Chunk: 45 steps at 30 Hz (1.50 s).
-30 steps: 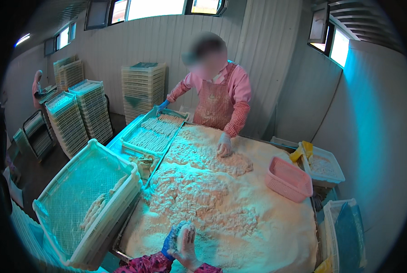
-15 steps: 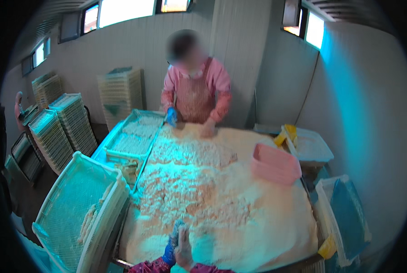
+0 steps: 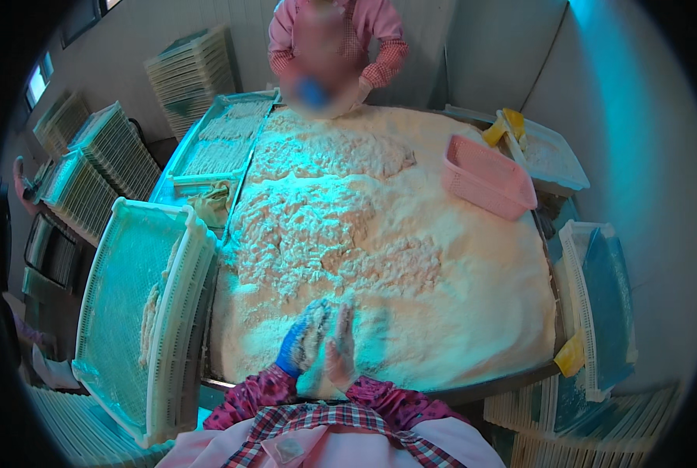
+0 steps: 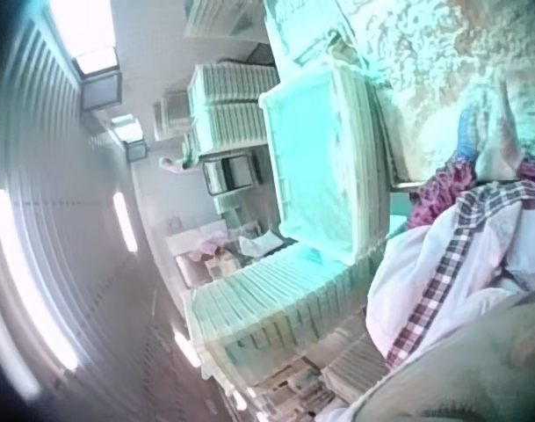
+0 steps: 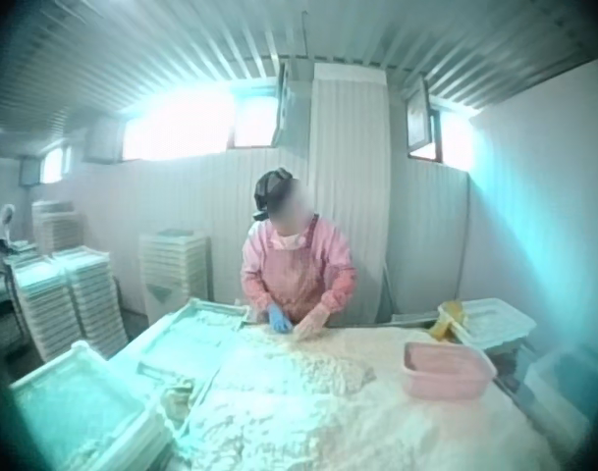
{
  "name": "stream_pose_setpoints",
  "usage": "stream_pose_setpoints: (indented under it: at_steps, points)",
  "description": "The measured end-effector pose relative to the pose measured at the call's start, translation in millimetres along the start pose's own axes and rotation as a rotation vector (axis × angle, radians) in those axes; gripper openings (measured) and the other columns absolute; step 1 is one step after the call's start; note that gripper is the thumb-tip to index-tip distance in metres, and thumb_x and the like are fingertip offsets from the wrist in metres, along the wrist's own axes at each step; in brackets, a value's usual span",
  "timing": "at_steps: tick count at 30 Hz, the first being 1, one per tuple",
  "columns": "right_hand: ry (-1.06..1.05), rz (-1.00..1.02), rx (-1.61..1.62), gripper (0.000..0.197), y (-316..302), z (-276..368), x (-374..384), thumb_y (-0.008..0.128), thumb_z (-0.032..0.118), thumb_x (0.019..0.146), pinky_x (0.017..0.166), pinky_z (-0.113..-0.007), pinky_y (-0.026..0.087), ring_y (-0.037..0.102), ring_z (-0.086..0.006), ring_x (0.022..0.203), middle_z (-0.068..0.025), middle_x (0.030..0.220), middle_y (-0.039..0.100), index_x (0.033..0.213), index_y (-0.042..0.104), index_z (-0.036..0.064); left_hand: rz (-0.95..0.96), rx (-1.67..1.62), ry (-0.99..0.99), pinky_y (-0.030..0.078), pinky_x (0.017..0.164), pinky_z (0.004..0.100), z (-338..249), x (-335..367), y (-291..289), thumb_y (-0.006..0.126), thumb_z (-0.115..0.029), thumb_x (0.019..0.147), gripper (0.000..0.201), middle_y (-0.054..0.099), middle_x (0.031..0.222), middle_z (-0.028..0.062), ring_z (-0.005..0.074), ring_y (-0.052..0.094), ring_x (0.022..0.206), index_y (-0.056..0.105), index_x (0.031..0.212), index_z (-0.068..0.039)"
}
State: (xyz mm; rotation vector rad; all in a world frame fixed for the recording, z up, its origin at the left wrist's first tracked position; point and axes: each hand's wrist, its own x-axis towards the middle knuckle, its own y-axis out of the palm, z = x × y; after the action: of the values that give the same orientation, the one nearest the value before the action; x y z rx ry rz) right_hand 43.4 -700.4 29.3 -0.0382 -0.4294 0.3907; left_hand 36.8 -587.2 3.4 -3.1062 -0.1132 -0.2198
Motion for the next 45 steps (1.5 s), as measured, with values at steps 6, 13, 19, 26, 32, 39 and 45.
stream_pose_setpoints:
  at_steps: [6,13,19,26,32,39,45]
  points:
    - [-0.184,0.076,-0.164,0.078,17.3,-35.2,-11.1,0.019,0.059,0.092,0.111,-0.044,0.008,0.001,-0.0348,0.138,-0.0190,0.150,0.000,0.145,-0.003,0.0066,-0.089,-0.515,-0.027,0.015,0.110,0.0375,12.8,-0.7,30.1,0.039,-0.039,0.095,0.065,0.016,0.150,0.0102,0.0248,0.016,0.137,0.013,0.145,-0.008]
    - [-0.141,0.075,0.021,0.078,10.4,-8.3,-0.1,0.024,0.060,0.091,0.104,-0.047,0.027,0.005,-0.0378,0.138,-0.0205,0.149,-0.001,0.146,-0.002,0.0104,-0.026,-0.412,0.312,0.011,0.111,0.0396,18.5,-7.1,34.9,0.035,-0.047,0.094,0.070,0.008,0.151,0.0106,0.0261,0.009,0.139,0.008,0.145,-0.007]
    - [-0.138,0.052,-0.040,0.085,5.0,3.0,14.6,0.028,0.064,0.088,0.107,-0.048,0.019,0.004,-0.0405,0.137,-0.0226,0.149,-0.001,0.145,0.000,0.0065,0.028,-0.506,0.208,0.010,0.112,0.0406,58.1,-15.9,16.7,0.034,-0.049,0.093,0.072,0.006,0.151,0.0122,0.0263,0.008,0.139,0.011,0.144,-0.005]
    - [-0.082,0.210,-0.377,0.073,-48.0,-35.3,62.8,0.061,0.031,0.083,0.109,-0.043,0.019,0.023,-0.0336,0.135,-0.0216,0.144,0.024,0.140,0.025,0.0030,-0.340,-1.470,-0.284,0.024,0.109,0.0400,6.6,-17.2,4.0,0.039,-0.037,0.096,0.055,0.026,0.145,0.0144,0.0280,0.028,0.133,0.029,0.138,-0.004]
    - [-0.119,0.278,-0.994,0.025,-163.0,-73.7,180.1,0.062,0.021,0.079,0.072,-0.038,0.048,0.056,-0.0281,0.073,-0.0129,0.083,0.059,0.099,0.059,0.0064,-0.407,-1.663,-0.217,0.025,0.110,0.0372,-4.7,-70.0,-29.5,0.042,-0.035,0.095,0.053,0.028,0.144,0.0164,0.0282,0.028,0.132,0.032,0.136,-0.002]
    - [-0.185,0.411,-1.048,0.018,-237.0,-143.9,177.4,0.059,0.001,0.074,0.070,-0.033,0.046,0.056,-0.0271,0.072,-0.0132,0.080,0.058,0.091,0.059,0.0011,-0.829,-0.542,0.090,0.030,0.106,0.0362,-159.9,-143.6,-213.7,0.034,-0.055,0.092,0.072,0.035,0.141,0.0147,0.0235,0.038,0.125,0.032,0.137,0.001]
    - [0.266,0.227,-0.700,0.017,-259.2,-167.6,177.5,0.059,0.005,0.082,0.072,-0.027,0.046,0.055,-0.0127,0.079,-0.0049,0.085,0.060,0.098,0.059,0.0001,-0.656,-0.303,-0.573,0.026,0.108,0.0387,-155.1,-268.4,-284.8,0.029,-0.056,0.092,0.072,0.041,0.135,0.0172,0.0267,0.040,0.125,0.033,0.136,0.001]
